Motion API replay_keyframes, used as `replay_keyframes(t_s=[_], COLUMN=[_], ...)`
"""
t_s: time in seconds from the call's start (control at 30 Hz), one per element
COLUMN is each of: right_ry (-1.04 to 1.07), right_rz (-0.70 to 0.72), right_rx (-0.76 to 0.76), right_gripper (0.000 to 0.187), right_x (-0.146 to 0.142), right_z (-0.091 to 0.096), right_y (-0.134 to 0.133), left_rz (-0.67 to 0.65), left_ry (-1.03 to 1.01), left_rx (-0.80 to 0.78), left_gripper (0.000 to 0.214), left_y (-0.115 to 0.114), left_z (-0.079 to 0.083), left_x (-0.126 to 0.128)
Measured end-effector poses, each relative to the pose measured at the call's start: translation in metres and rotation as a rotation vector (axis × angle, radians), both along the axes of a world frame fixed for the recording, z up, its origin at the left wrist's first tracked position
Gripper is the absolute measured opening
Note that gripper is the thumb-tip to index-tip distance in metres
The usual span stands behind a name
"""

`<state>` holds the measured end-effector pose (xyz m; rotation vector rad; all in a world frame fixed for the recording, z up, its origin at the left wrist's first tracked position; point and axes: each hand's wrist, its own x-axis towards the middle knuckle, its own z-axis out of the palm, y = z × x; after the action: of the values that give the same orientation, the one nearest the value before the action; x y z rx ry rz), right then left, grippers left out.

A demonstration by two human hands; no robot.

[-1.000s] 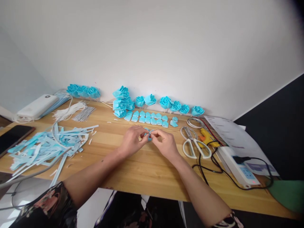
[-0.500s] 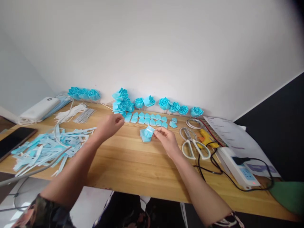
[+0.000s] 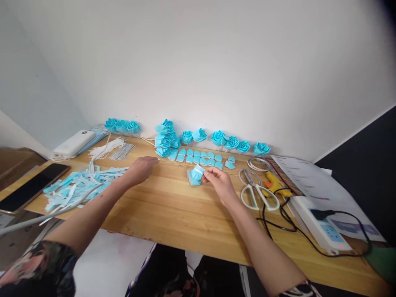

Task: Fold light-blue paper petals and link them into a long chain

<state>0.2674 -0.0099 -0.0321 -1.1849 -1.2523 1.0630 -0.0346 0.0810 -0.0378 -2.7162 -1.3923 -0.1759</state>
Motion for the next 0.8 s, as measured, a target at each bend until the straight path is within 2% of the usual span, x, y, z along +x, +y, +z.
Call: replay_keyframes(t_s=[0.1, 0.17, 0.23, 0.4, 0.5, 0.6, 0.7, 0.8], right_ry=[0.003, 0.013, 0.031, 0.065, 0.063, 0.045, 0.04, 0.046], right_rz=[0.0, -0.01, -0.019, -0.021, -0.003, 0.007, 0.003, -0.009], right_rx=[0.002, -0.001, -0.003, 0.008, 0.006, 0.0, -0.005, -0.012], right_gripper=[0.02, 0.02, 0.02, 0.018, 0.018, 0.02, 0.021, 0.023], right_x=[0.0, 0.001, 0.002, 0.003, 0.003, 0.003, 0.003, 0.003], right_z=[0.002, 0.004, 0.007, 0.009, 0.007, 0.006, 0.007, 0.007], right_y=[-0.001, -0.001, -0.002, 0.0, 0.001, 0.0, -0.001, -0.001], left_rz=[-0.041, -0.04, -0.031, 0.032, 0.047, 0.079, -0.019, -0.084], left_ry=[-0.002, 0.018, 0.072, 0.131, 0.055, -0.002, -0.009, 0.006], left_rx=[-0.017, -0.031, -0.057, -0.097, -0.048, 0.026, -0.032, -0.051], left_gripper=[0.045, 0.043, 0.042, 0.039, 0.033, 0.037, 0.041, 0.039], left_y=[0.009, 0.007, -0.003, -0.046, -0.06, -0.064, -0.066, -0.07], left_z=[-0.007, -0.008, -0.007, 0.002, 0.012, 0.014, 0.004, -0.007], left_x=[0.021, 0.019, 0.001, -0.071, -0.088, -0.07, -0.041, -0.035])
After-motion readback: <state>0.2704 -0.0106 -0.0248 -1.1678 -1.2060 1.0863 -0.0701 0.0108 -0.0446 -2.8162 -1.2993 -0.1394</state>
